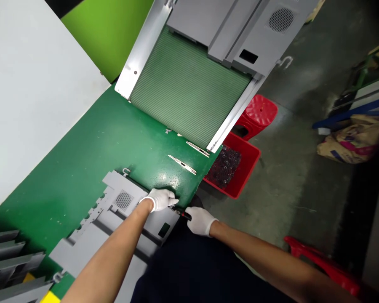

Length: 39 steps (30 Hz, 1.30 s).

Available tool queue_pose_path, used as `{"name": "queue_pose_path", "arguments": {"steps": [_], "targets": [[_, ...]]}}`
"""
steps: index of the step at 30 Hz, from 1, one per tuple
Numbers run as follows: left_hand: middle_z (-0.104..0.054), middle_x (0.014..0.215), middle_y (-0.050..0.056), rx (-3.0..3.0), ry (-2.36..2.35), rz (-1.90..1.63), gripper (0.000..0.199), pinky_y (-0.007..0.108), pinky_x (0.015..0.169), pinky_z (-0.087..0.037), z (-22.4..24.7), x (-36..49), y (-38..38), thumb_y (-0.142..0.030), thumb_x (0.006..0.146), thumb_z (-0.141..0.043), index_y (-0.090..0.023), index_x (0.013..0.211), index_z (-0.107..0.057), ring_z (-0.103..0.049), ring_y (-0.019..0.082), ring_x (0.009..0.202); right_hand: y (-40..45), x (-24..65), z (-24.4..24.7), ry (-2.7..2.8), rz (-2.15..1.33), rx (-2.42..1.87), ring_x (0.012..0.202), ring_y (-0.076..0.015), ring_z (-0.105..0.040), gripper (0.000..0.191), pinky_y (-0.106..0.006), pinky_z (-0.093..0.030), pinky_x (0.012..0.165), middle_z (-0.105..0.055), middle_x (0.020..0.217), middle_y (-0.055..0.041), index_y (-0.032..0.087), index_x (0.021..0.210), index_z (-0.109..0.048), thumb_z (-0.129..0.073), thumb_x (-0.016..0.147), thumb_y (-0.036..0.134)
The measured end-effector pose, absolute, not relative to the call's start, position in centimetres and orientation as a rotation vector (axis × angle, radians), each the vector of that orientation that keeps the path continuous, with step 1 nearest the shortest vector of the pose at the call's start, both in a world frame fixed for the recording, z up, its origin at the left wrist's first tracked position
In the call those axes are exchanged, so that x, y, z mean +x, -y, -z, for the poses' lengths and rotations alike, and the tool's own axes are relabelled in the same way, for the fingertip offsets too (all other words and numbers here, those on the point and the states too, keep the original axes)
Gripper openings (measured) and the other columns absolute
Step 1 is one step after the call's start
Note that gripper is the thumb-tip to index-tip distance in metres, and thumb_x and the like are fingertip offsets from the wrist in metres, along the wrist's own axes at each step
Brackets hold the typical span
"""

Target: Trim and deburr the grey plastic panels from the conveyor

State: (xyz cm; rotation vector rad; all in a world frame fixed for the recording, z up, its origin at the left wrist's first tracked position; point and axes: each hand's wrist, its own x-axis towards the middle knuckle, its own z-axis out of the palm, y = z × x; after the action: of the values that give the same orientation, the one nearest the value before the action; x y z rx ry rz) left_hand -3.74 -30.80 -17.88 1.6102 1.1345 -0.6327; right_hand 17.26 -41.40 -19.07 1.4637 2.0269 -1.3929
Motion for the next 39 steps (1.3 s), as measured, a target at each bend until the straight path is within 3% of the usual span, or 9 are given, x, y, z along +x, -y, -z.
{"name": "queue_pose_path", "arguments": {"steps": [14, 20, 29, 39], "targets": [[-0.071, 0.080, -0.002, 1.593, -1.158, 0.631, 0.042, 0.026, 0.073, -0.039, 18.1, -3.3, 30.6, -0.060, 0.089, -0.051, -0.022, 0.077, -0.066, -0.058, 0.014, 0.073, 40.5, 15.5, 18.6, -1.937, 1.228, 1.537, 0.093, -0.0271, -0.068, 0.034, -0.035, -0.047, 0.073, -0.071, 0.105, -0.0118, 0.020, 0.103, -0.063, -0.046, 0.093, 0.049], [-0.071, 0.081, -0.002, 1.574, -1.172, 0.631, 0.039, 0.027, 0.073, -0.040, 17.9, -3.3, 30.2, -0.058, 0.088, -0.053, -0.023, 0.075, -0.066, -0.059, 0.016, 0.076, 39.9, 15.4, 18.7, -1.965, 1.136, 1.477, 0.091, -0.0315, -0.071, 0.037, -0.040, -0.050, 0.076, -0.073, 0.101, -0.0172, 0.016, 0.105, -0.065, -0.041, 0.096, 0.042], [-0.066, 0.074, 0.000, 1.587, -1.159, 0.617, 0.041, 0.029, 0.070, -0.038, 18.7, -3.7, 29.9, -0.058, 0.086, -0.053, -0.021, 0.074, -0.064, -0.054, 0.016, 0.069, 37.9, 16.2, 18.6, -2.051, 1.072, 1.334, 0.095, -0.0351, -0.069, 0.028, -0.046, -0.050, 0.083, -0.072, 0.101, -0.0208, 0.012, 0.108, -0.066, -0.051, 0.088, 0.023], [-0.058, 0.065, -0.002, 1.536, -1.068, 0.461, 0.045, 0.025, 0.064, -0.040, 19.8, -4.7, 29.9, -0.061, 0.081, -0.055, -0.018, 0.069, -0.061, -0.047, 0.013, 0.063, 38.2, 15.9, 18.0, -2.045, 1.053, 1.394, 0.094, -0.0282, -0.069, 0.027, -0.036, -0.050, 0.075, -0.072, 0.107, -0.0133, 0.020, 0.105, -0.066, -0.052, 0.088, 0.035]]}}
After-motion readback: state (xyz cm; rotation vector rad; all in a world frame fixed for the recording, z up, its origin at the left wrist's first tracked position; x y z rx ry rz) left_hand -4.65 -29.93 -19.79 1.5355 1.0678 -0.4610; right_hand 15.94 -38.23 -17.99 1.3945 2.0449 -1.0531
